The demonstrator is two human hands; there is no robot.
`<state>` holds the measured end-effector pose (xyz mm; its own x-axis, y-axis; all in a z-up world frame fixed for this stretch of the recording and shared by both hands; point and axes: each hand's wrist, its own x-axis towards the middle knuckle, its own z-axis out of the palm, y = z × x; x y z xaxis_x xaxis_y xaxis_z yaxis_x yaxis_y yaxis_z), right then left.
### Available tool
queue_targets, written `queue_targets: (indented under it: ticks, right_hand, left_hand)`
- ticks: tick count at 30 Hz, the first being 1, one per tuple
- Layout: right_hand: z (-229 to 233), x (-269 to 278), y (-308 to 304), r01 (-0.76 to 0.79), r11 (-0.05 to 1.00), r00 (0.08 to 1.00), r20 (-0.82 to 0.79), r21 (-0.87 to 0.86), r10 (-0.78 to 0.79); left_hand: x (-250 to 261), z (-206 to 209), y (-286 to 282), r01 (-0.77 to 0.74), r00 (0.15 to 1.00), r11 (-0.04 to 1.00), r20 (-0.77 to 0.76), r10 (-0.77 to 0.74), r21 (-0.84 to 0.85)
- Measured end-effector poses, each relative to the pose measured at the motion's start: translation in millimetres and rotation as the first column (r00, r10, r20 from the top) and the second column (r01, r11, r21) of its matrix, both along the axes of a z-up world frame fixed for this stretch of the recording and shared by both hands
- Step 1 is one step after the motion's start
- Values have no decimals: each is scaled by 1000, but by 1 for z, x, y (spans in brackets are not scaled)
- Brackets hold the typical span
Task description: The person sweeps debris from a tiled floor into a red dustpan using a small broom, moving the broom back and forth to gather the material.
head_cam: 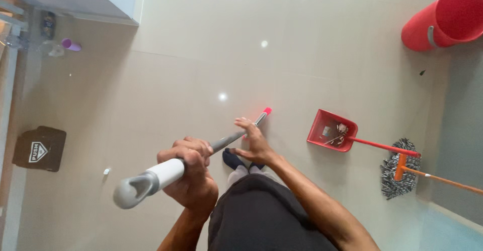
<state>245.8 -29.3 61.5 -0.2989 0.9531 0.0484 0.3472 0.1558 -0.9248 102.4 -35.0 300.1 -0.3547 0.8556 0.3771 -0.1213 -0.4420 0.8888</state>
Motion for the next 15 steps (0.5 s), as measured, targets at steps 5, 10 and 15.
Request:
queue_targets:
  ticks: [5,10,15]
  right_hand:
    - [-13,-38,4,18,992,1000,17,-127,-15]
    - [-29,-7,-42,186,980,973,149,-68,-174]
    - [-113,69,-143,525,831,824,354,-183,-443]
  left_hand:
    - [-26,24,6,97,995,995,14,-97,-6]
    - [-37,1,28,130,983,981,146,-109,-144]
    - [19,-71,41,450,889,824,256,-379,-345]
